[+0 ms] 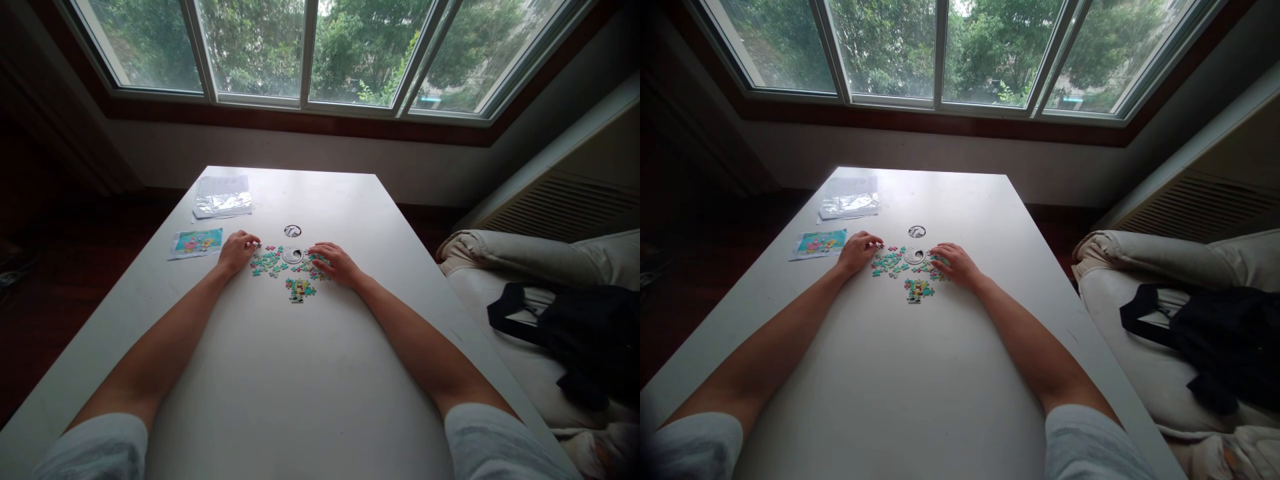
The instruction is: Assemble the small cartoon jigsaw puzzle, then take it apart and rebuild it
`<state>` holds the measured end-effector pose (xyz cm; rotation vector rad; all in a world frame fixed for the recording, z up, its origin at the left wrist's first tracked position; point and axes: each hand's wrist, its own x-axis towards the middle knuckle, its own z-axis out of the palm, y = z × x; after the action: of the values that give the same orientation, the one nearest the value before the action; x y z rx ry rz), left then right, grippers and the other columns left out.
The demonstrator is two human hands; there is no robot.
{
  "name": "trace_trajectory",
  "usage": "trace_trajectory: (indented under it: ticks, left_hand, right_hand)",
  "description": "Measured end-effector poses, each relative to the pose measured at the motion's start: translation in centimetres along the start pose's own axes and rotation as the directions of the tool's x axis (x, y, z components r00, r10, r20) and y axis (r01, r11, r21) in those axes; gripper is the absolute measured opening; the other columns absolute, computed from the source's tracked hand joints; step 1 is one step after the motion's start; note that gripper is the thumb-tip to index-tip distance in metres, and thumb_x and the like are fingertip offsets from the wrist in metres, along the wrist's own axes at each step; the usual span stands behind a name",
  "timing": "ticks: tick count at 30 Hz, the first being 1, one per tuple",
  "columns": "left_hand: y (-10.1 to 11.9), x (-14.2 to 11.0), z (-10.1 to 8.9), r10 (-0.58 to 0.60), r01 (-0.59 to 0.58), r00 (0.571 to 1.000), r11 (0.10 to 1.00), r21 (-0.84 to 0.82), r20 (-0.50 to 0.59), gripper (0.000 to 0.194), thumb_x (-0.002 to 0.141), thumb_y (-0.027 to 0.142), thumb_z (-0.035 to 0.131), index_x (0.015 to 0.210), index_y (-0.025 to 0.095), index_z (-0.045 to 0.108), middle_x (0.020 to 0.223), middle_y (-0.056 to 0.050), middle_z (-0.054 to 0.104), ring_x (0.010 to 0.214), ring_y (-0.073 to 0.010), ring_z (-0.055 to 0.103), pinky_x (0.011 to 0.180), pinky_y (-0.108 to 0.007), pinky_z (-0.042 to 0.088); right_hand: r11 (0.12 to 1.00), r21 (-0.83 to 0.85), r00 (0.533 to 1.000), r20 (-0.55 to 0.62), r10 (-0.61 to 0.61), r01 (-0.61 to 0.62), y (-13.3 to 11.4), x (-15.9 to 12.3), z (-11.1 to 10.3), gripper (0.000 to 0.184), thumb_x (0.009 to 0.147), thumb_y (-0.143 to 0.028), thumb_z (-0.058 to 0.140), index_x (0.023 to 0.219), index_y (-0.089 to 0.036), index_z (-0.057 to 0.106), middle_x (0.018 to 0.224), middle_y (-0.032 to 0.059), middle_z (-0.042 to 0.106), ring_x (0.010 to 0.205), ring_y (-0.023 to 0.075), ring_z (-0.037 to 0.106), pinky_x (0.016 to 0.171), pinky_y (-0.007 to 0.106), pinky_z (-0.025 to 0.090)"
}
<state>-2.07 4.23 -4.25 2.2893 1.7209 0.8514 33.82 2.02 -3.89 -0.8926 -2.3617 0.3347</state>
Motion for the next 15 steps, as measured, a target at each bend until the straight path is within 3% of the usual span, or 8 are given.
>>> trace_trajectory:
  ticks: [5, 15]
  left_hand:
    - [0.36, -0.19, -0.07, -0.032, 0.033, 0.999, 0.998, 0.044, -0.022, 0.023, 0.086, 0.036, 0.065, 0.103, 0.024, 0.077, 0.1, -0.008, 0.064, 0.097, -0.0259, 0.057, 0.091, -0.039, 0.047]
    - [0.25, 0.33, -0.33, -0.069, 0.068, 0.997, 0.997, 0.025, 0.041, 0.017, 0.084, 0.033, 0.066, 0.094, 0.024, 0.076, 0.097, -0.007, 0.063, 0.095, -0.0255, 0.057, 0.091, -0.038, 0.047]
  right_hand:
    - [1.0, 0.005, 1.0, 0.002, 0.003, -0.003, -0.11, 0.02, -0.05, 0.038, 0.101, -0.047, 0.051, 0.131, -0.028, 0.065, 0.126, 0.0082, 0.07, 0.128, 0.0271, 0.056, 0.11, 0.048, 0.045]
    - [1.0, 0.012, 1.0, -0.003, 0.008, -0.008, -0.05, 0.04, 0.01, 0.039, 0.1, -0.049, 0.051, 0.131, -0.028, 0.065, 0.126, 0.0083, 0.07, 0.127, 0.0274, 0.057, 0.109, 0.049, 0.046]
